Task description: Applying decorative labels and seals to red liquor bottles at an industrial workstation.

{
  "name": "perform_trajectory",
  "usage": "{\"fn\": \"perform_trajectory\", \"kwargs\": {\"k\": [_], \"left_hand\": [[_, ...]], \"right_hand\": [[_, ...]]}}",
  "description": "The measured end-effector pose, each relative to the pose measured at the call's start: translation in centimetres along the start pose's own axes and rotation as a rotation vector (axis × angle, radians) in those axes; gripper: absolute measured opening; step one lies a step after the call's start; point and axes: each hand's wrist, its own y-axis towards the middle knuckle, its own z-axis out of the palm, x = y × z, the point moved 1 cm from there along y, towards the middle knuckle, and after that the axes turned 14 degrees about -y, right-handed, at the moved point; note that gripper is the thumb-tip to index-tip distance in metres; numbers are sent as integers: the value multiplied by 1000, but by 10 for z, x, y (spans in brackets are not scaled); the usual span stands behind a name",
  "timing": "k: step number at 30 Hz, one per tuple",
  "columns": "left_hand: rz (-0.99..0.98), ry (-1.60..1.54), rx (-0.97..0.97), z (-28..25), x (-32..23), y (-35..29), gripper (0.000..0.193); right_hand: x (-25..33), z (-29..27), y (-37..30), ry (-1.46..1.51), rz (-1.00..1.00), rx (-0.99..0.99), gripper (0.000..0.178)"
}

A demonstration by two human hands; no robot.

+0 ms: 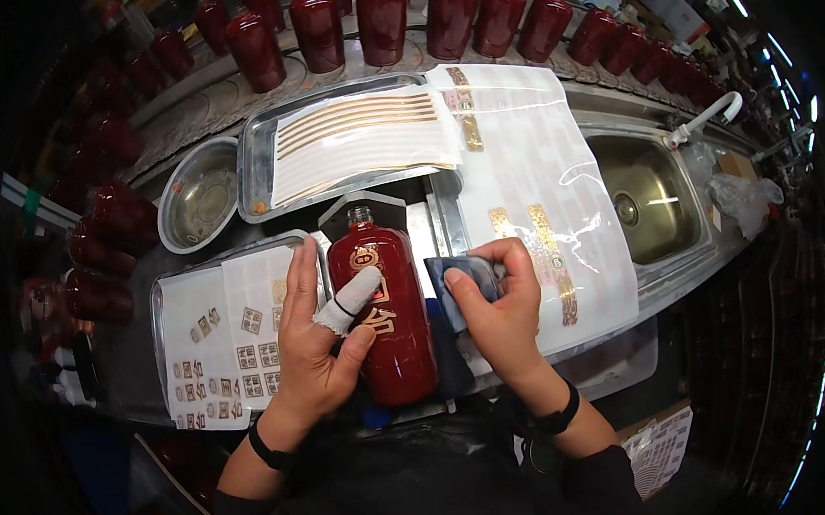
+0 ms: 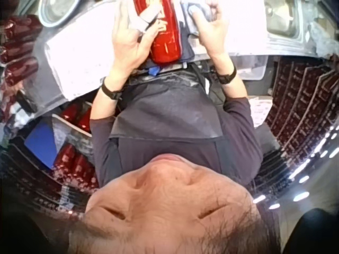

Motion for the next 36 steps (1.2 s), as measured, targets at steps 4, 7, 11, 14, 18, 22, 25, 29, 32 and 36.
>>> {"fn": "perform_trajectory", "kwargs": {"k": [4, 7, 11, 14, 18, 22, 25, 29, 32, 36], "left_hand": [[35, 111, 84, -3, -4, 4, 37], [121, 219, 173, -3, -4, 1, 39], [96, 247, 193, -1, -2, -12, 40], [61, 287, 165, -4, -4, -20, 40], [13, 242, 141, -5, 3, -36, 42], [-19, 209, 100, -9, 3, -43, 45], [41, 192, 69, -7, -8, -38, 43], [137, 256, 194, -3, -12, -28, 40], [151, 302, 215, -8, -10, -24, 39], [118, 326, 161, -13, -4, -9, 36]], "right_hand": [[23, 10, -20, 15, -147, 77, 27], [16, 10, -20, 10, -111, 78, 26], [19, 12, -20, -11, -112, 75, 26], [17, 10, -20, -23, -76, 84, 25], [20, 9, -19, -22, -68, 86, 24], [15, 10, -18, -48, -116, 68, 23], [18, 10, -18, -53, -132, 59, 23], [16, 11, -20, -38, -133, 52, 23], [15, 10, -20, -57, -99, 65, 23], [16, 9, -21, -41, -96, 87, 24]]}}
